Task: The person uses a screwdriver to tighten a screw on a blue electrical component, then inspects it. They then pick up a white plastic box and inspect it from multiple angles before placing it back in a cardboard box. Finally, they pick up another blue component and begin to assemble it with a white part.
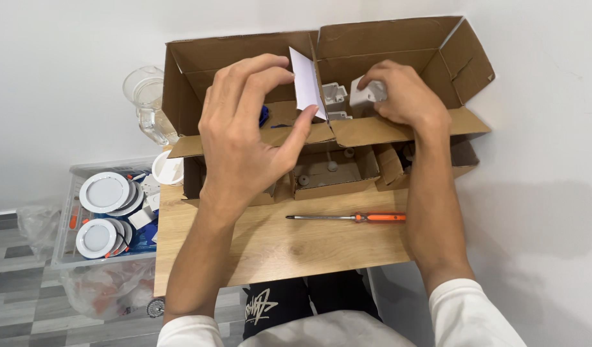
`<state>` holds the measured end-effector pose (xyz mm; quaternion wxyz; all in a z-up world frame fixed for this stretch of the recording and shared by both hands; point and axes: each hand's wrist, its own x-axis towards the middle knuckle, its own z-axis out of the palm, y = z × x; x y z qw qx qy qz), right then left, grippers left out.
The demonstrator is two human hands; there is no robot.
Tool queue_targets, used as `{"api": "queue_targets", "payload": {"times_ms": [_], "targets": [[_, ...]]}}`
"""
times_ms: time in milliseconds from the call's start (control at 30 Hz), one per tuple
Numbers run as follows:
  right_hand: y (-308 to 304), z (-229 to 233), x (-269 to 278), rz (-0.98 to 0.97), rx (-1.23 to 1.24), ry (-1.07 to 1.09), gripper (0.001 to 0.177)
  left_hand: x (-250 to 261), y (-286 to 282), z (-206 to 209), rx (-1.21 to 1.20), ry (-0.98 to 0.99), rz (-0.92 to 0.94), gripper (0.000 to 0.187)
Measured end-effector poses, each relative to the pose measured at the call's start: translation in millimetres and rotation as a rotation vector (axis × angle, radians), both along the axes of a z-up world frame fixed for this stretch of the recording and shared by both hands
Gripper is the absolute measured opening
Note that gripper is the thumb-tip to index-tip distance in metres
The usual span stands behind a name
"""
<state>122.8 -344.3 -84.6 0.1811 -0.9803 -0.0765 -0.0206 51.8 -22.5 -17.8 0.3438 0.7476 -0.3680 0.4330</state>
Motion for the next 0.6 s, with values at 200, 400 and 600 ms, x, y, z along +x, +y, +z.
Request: {"api": "queue_targets", "payload": {"times_ms": [200,400,600], "targets": [[4.5,-7.3,3.5,0.001,-0.076,0.088,0.035,-3.4,0.2,2.0,-0.006,0.005,-0.003,0.022],[35.3,47.1,-50.5,0.163,0.182,-0.394,0.015,-5.2,6.9,8.4,-0.094,-0.086,-0.163,0.028],[55.5,60.8,-140.6,0.212,0.181,-0.649,0.015,-24.6,-1.3,-1.7,-0.037,-0.110,-0.298,0.033]]}}
